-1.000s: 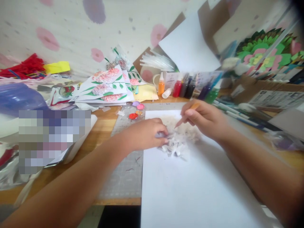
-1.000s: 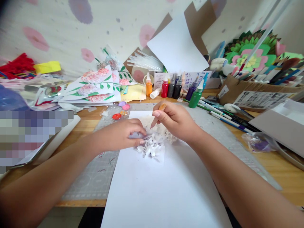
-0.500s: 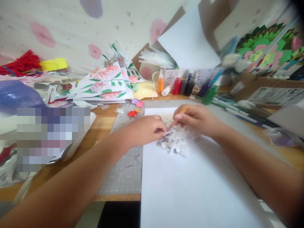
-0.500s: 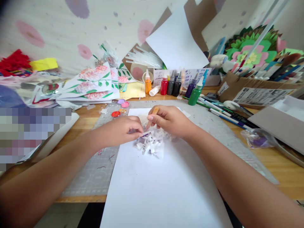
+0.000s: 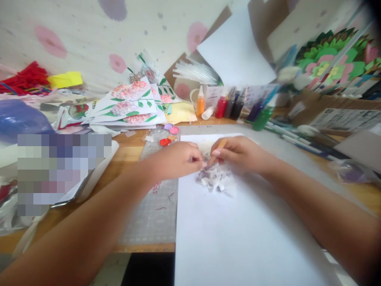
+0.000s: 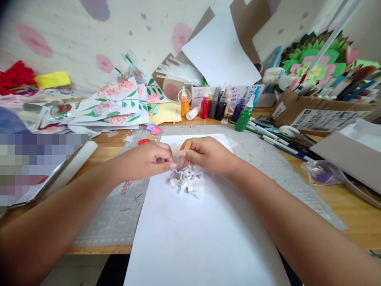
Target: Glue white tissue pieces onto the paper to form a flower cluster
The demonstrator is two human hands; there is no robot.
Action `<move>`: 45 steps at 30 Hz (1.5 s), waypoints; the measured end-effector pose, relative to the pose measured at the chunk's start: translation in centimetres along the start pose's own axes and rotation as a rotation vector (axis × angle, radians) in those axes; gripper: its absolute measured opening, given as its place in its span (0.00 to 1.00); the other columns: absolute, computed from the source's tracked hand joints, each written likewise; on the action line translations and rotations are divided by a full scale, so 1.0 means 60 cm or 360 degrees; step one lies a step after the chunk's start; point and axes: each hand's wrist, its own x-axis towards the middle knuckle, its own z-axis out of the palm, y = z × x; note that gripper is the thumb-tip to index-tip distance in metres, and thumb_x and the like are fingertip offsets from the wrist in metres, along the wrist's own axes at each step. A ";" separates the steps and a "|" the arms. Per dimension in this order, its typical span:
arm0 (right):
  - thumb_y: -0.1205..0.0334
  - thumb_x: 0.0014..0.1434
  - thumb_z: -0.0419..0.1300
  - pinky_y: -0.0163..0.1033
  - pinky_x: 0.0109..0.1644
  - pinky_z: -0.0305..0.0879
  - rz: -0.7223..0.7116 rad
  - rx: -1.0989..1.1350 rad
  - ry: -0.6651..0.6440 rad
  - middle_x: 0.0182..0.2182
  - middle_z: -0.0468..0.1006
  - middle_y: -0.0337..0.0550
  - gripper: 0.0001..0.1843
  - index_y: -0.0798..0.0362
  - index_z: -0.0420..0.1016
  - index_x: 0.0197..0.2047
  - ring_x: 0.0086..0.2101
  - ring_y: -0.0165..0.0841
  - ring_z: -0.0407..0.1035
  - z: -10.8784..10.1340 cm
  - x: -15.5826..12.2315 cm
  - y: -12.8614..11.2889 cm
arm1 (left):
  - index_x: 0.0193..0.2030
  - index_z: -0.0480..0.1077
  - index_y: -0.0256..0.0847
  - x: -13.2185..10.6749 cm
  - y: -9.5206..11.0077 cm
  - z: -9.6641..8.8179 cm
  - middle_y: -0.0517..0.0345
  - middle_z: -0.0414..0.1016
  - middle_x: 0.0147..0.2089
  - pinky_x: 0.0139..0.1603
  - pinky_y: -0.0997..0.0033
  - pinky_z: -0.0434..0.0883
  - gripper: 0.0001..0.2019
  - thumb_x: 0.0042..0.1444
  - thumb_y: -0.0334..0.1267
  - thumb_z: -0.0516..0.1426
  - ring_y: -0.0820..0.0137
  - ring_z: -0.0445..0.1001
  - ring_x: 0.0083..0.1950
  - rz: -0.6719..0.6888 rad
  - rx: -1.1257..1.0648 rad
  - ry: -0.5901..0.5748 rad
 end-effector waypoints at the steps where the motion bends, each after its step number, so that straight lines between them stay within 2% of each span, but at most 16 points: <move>1: 0.57 0.57 0.51 0.30 0.31 0.61 0.0002 -0.0029 -0.0012 0.28 0.77 0.39 0.14 0.55 0.73 0.28 0.25 0.24 0.66 0.000 0.001 0.000 | 0.28 0.71 0.40 0.000 -0.002 -0.004 0.60 0.69 0.32 0.33 0.73 0.61 0.12 0.53 0.42 0.49 0.73 0.66 0.31 -0.0029 -0.0004 0.0058; 6: 0.56 0.58 0.50 0.29 0.31 0.60 -0.0004 -0.0141 -0.0022 0.26 0.76 0.39 0.16 0.54 0.75 0.29 0.25 0.23 0.66 0.001 0.004 0.001 | 0.27 0.69 0.39 0.002 -0.013 -0.011 0.62 0.68 0.27 0.28 0.74 0.59 0.14 0.54 0.44 0.48 0.73 0.65 0.29 -0.0182 0.0017 0.0306; 13: 0.57 0.58 0.49 0.30 0.30 0.60 -0.0077 -0.0221 -0.0047 0.24 0.75 0.39 0.16 0.54 0.75 0.29 0.25 0.24 0.66 0.012 0.004 -0.005 | 0.28 0.69 0.40 0.006 -0.014 -0.004 0.61 0.68 0.27 0.28 0.73 0.59 0.14 0.54 0.45 0.48 0.73 0.65 0.29 -0.0225 -0.0018 0.0285; 15: 0.58 0.57 0.50 0.30 0.29 0.60 -0.0122 -0.0142 0.0024 0.24 0.74 0.39 0.15 0.54 0.74 0.27 0.24 0.24 0.65 0.009 0.004 -0.006 | 0.29 0.69 0.40 0.004 -0.013 -0.005 0.62 0.69 0.29 0.29 0.73 0.60 0.13 0.54 0.45 0.48 0.72 0.66 0.30 -0.0225 -0.0023 0.0261; 17: 0.59 0.57 0.51 0.30 0.26 0.59 -0.0174 0.0129 0.0465 0.22 0.71 0.38 0.14 0.54 0.71 0.24 0.22 0.23 0.64 -0.007 0.003 -0.001 | 0.30 0.69 0.42 0.001 -0.010 -0.005 0.62 0.70 0.31 0.31 0.73 0.61 0.12 0.54 0.44 0.49 0.72 0.67 0.32 -0.0208 -0.0045 0.0225; 20: 0.60 0.57 0.48 0.31 0.20 0.52 -0.0339 0.0622 0.1585 0.16 0.63 0.34 0.11 0.52 0.63 0.25 0.17 0.23 0.57 -0.056 -0.004 0.023 | 0.35 0.70 0.44 -0.002 -0.004 -0.003 0.62 0.71 0.36 0.33 0.74 0.62 0.10 0.53 0.42 0.49 0.72 0.68 0.35 -0.0166 -0.0080 0.0146; 21: 0.60 0.58 0.46 0.31 0.20 0.51 -0.0386 0.0631 0.1794 0.16 0.62 0.34 0.10 0.52 0.60 0.26 0.17 0.23 0.57 -0.075 -0.009 0.035 | 0.36 0.70 0.45 -0.003 -0.001 -0.002 0.62 0.71 0.37 0.33 0.74 0.62 0.10 0.53 0.42 0.50 0.72 0.68 0.35 -0.0152 -0.0084 0.0116; 22: 0.60 0.58 0.46 0.32 0.21 0.53 -0.0350 0.0529 0.1890 0.17 0.62 0.34 0.09 0.52 0.59 0.27 0.18 0.23 0.57 -0.094 -0.015 0.049 | 0.38 0.70 0.45 -0.003 0.002 -0.001 0.62 0.71 0.37 0.33 0.75 0.62 0.10 0.53 0.42 0.50 0.71 0.68 0.36 -0.0136 -0.0084 0.0082; 24: 0.59 0.58 0.42 0.34 0.24 0.55 0.0064 0.0058 0.1798 0.23 0.65 0.39 0.09 0.52 0.57 0.29 0.21 0.24 0.59 -0.125 -0.030 0.078 | 0.39 0.70 0.46 -0.003 0.006 0.000 0.61 0.71 0.38 0.33 0.75 0.62 0.11 0.53 0.41 0.50 0.71 0.68 0.36 -0.0116 -0.0076 0.0034; 25: 0.59 0.58 0.40 0.34 0.26 0.56 0.0307 -0.0235 0.1641 0.26 0.67 0.42 0.11 0.52 0.57 0.29 0.24 0.25 0.60 -0.137 -0.037 0.091 | 0.39 0.70 0.46 -0.003 0.007 0.000 0.62 0.71 0.38 0.33 0.75 0.62 0.11 0.53 0.41 0.50 0.71 0.68 0.36 -0.0112 -0.0067 0.0030; 28: 0.61 0.55 0.46 0.36 0.30 0.57 0.0664 -0.0583 0.1198 0.27 0.70 0.46 0.10 0.54 0.62 0.26 0.27 0.28 0.62 -0.153 -0.054 0.120 | 0.39 0.70 0.46 -0.002 0.003 -0.001 0.62 0.71 0.39 0.33 0.75 0.62 0.11 0.54 0.41 0.49 0.72 0.67 0.35 -0.0148 -0.0039 0.0094; 31: 0.59 0.52 0.51 0.38 0.35 0.57 0.0826 -0.0735 0.0789 0.30 0.73 0.48 0.09 0.54 0.67 0.28 0.31 0.32 0.64 -0.153 -0.056 0.137 | 0.39 0.70 0.45 -0.003 -0.004 -0.002 0.62 0.70 0.38 0.34 0.74 0.62 0.11 0.54 0.42 0.49 0.72 0.67 0.35 -0.0145 -0.0019 0.0169; 34: 0.50 0.48 0.55 0.40 0.37 0.58 0.0993 -0.0868 0.0470 0.35 0.74 0.50 0.16 0.54 0.70 0.34 0.34 0.38 0.66 -0.150 -0.051 0.152 | 0.38 0.70 0.45 -0.003 -0.007 -0.003 0.61 0.70 0.37 0.33 0.74 0.62 0.11 0.54 0.42 0.49 0.72 0.67 0.34 -0.0128 -0.0008 0.0183; 39: 0.44 0.42 0.57 0.42 0.37 0.61 0.1128 -0.1019 0.0181 0.39 0.73 0.51 0.30 0.54 0.67 0.45 0.37 0.43 0.68 -0.148 -0.049 0.168 | 0.38 0.70 0.45 -0.003 -0.005 -0.002 0.60 0.70 0.38 0.34 0.73 0.63 0.11 0.54 0.42 0.49 0.71 0.67 0.35 -0.0117 -0.0010 0.0161; 42: 0.48 0.47 0.54 0.40 0.36 0.61 0.1100 -0.1078 0.0085 0.40 0.73 0.49 0.25 0.53 0.66 0.46 0.36 0.40 0.68 -0.142 -0.045 0.158 | 0.35 0.70 0.43 -0.002 -0.005 -0.002 0.60 0.70 0.37 0.38 0.71 0.64 0.11 0.54 0.41 0.48 0.70 0.68 0.37 -0.0070 -0.0021 0.0141; 45: 0.56 0.49 0.52 0.37 0.33 0.59 0.1056 -0.1109 0.0013 0.33 0.74 0.44 0.14 0.51 0.68 0.39 0.32 0.36 0.68 -0.131 -0.036 0.140 | 0.32 0.70 0.42 0.001 -0.008 -0.001 0.60 0.71 0.35 0.39 0.71 0.64 0.11 0.54 0.40 0.48 0.70 0.68 0.36 -0.0065 -0.0013 0.0111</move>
